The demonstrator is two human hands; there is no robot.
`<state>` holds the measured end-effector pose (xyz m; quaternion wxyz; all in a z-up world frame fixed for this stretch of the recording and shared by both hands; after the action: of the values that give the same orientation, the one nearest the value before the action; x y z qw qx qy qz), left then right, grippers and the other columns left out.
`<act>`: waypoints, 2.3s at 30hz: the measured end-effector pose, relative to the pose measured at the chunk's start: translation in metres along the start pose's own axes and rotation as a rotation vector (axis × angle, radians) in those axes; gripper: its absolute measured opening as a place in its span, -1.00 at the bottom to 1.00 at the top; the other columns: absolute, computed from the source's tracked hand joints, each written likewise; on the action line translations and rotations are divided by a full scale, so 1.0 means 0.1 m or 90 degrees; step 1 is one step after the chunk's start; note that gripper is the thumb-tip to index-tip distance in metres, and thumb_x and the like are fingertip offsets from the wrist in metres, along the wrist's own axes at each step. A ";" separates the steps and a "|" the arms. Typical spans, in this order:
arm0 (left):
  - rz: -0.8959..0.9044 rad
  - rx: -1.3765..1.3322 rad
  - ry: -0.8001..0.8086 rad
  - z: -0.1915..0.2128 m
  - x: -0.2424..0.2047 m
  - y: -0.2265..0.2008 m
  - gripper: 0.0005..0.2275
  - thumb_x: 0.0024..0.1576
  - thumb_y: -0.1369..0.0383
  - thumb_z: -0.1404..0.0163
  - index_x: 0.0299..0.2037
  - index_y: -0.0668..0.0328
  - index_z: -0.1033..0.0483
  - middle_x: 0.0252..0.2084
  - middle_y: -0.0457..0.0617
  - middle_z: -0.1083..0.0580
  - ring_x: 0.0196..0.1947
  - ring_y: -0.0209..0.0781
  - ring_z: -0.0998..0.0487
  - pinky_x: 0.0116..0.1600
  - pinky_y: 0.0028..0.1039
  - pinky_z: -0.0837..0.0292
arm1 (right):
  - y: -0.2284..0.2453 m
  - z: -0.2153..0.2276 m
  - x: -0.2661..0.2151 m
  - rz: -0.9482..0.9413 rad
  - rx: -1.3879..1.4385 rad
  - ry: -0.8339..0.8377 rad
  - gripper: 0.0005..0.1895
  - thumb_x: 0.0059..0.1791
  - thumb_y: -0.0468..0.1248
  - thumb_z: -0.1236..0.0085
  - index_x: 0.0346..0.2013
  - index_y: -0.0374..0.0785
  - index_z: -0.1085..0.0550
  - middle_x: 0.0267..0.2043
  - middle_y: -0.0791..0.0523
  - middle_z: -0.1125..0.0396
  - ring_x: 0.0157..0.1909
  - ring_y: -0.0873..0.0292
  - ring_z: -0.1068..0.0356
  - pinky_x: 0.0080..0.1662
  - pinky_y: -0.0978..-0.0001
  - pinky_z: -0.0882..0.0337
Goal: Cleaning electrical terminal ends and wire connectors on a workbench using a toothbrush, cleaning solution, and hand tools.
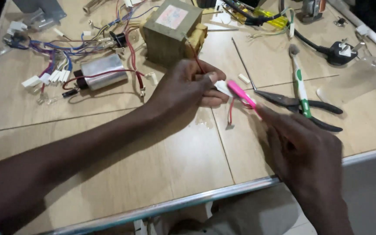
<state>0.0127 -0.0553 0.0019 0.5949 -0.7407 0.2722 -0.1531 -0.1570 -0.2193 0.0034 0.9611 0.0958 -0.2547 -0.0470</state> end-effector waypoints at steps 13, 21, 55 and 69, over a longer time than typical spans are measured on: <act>0.002 -0.023 0.096 0.00 0.13 0.12 -0.77 0.24 0.37 0.09 -0.03 0.42 -0.45 -0.15 0.21 -0.48 -0.17 -0.02 -0.68 -0.08 -0.39 -0.66 | -0.04 0.07 0.13 -0.019 0.067 0.037 -0.57 -0.03 -0.45 -0.16 0.12 -0.07 -0.61 0.08 0.09 -0.52 -0.07 0.22 -0.53 -0.15 0.37 -0.40; 0.001 -0.010 0.067 0.04 0.16 0.01 -0.71 0.22 0.31 0.13 -0.02 0.43 -0.46 -0.02 0.25 -0.47 -0.08 0.10 -0.69 -0.01 -0.30 -0.69 | 0.06 0.26 0.18 -0.129 -0.068 0.091 -0.48 -0.02 -0.32 -0.14 0.19 0.23 -0.58 0.00 0.28 -0.52 -0.35 0.25 -0.51 -0.29 0.34 -0.37; -0.065 0.013 -0.063 -0.12 0.19 0.07 -0.72 0.25 0.39 0.21 0.05 0.36 -0.47 -0.10 0.14 -0.56 -0.03 -0.11 -0.65 0.16 -0.31 -0.69 | 0.58 -0.33 0.26 -0.112 0.097 0.028 -0.43 -0.10 -0.35 -0.01 0.23 -0.05 -0.45 -0.44 0.09 -0.34 -0.45 0.00 -0.40 -0.37 0.06 -0.33; -0.120 -0.054 -0.050 -0.13 0.20 0.21 -0.69 0.24 0.40 0.17 0.11 0.44 -0.43 -0.05 0.25 -0.54 0.00 0.06 -0.69 0.20 -0.27 -0.66 | 0.68 -0.15 0.32 -0.152 0.115 -0.061 -0.54 -0.03 -0.39 0.10 0.08 -0.16 -0.61 -0.53 0.05 -0.35 -0.58 0.10 -0.28 -0.36 0.23 -0.30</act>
<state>0.0171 -0.0804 -0.0172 0.5559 -0.7931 0.1843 -0.1675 -0.1189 -0.1551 0.0201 0.9229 0.2091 -0.2902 -0.1424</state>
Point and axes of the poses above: each hand's wrist, its own x-axis towards the middle knuckle, its own z-axis out of the back of the hand, y = z × x, the point moved 1 cm from there along x, towards the middle knuckle
